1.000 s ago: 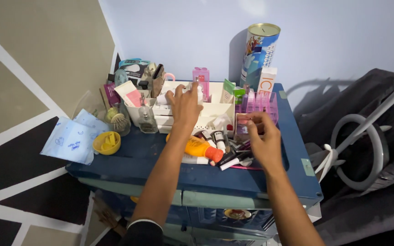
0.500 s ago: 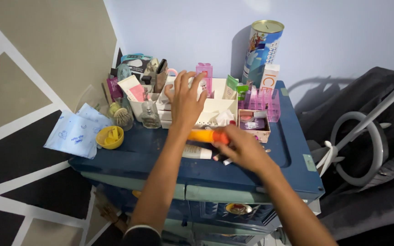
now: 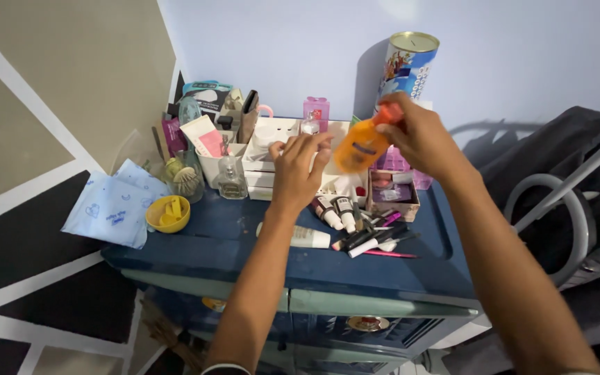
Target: The person organizes toiletries and cosmetics on a blue storage unit, then wipes the surface with a tissue. They move a fan, pick up two glasses, and walk toward another room.
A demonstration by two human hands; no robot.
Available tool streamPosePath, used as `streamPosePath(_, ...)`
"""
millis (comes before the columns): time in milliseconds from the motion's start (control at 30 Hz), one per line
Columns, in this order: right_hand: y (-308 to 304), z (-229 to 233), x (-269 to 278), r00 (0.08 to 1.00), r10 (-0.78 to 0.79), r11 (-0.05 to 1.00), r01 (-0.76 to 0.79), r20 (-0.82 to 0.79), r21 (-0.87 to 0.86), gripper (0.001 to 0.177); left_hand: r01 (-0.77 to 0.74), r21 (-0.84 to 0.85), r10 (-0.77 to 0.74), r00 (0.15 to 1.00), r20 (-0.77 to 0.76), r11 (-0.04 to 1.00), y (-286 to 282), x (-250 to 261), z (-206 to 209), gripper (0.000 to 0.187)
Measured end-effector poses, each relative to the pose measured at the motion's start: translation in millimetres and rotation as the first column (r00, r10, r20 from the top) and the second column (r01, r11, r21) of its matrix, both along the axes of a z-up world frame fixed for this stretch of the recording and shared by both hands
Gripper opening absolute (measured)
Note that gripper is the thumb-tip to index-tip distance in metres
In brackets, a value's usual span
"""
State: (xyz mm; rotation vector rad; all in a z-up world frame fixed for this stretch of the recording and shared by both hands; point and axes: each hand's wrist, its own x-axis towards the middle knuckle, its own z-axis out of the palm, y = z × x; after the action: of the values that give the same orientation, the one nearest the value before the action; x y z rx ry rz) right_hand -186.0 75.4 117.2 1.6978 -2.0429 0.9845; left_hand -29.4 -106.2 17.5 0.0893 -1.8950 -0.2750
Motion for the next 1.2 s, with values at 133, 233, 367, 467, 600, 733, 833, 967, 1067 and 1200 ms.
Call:
streamPosePath(133, -30, 7, -5, 0.999, 0.039, 0.996, -0.04, 0.013, 0.079, 0.041, 0.007, 0.013, -0.007, 1.0, -0.008, 1.0, -7, 9, 2, 0.028)
streamPosePath(233, -49, 7, -8, 0.994, 0.08, 0.977, -0.065, -0.069, 0.202, 0.041, 0.017, 0.036, -0.017, 1.0, 0.026, 0.999, -13, 13, 1, 0.027)
streamPosePath(367, -70, -13, -30, 0.997, 0.04, 0.978, -0.024, -0.072, 0.208, 0.042, 0.039, 0.056, -0.041, 0.999, 0.027, 0.998, -15, 18, 3, 0.025)
streamPosePath(467, -71, -18, -26, 0.997, -0.003, 0.978, 0.019, -0.076, 0.205, 0.048, 0.051, 0.055, -0.052, 0.999, 0.004, 0.997, -15, 21, 6, 0.022)
streamPosePath(600, -67, -32, -28, 0.98, -0.031, 0.986, 0.063, -0.198, 0.155, 0.061, 0.082, 0.04, -0.08, 0.996, -0.048, 0.996, -10, 26, 11, 0.022)
streamPosePath(733, -42, -27, -12, 0.959, -0.101, 0.991, 0.121, -0.265, 0.059, 0.085, 0.196, 0.11, -0.188, 0.979, -0.079, 0.974, 5, 39, 21, 0.022)
streamPosePath(833, -19, -36, -2, 0.946, -0.025, 0.997, 0.0, -0.324, -0.076, 0.072, 0.318, 0.254, -0.314, 0.948, -0.056, 0.914, 19, 60, 16, 0.024)
streamPosePath(967, 13, -64, 13, 0.9, 0.31, 0.949, -0.271, -0.308, 0.162, 0.035, 0.044, 0.376, -0.26, 0.795, 0.548, 0.926, 27, 101, -4, 0.038)
streamPosePath(1067, 32, -72, 27, 0.929, 0.34, 0.902, -0.278, -0.144, 0.33, 0.019, -0.113, 0.339, -0.223, 0.558, 0.8, 0.934, 28, 117, -20, 0.051)
streamPosePath(1200, 33, -62, 44, 0.965, 0.24, 0.917, -0.19, -0.102, 0.352, 0.013, -0.145, 0.305, -0.187, 0.529, 0.828, 0.941, 25, 122, -29, 0.044)
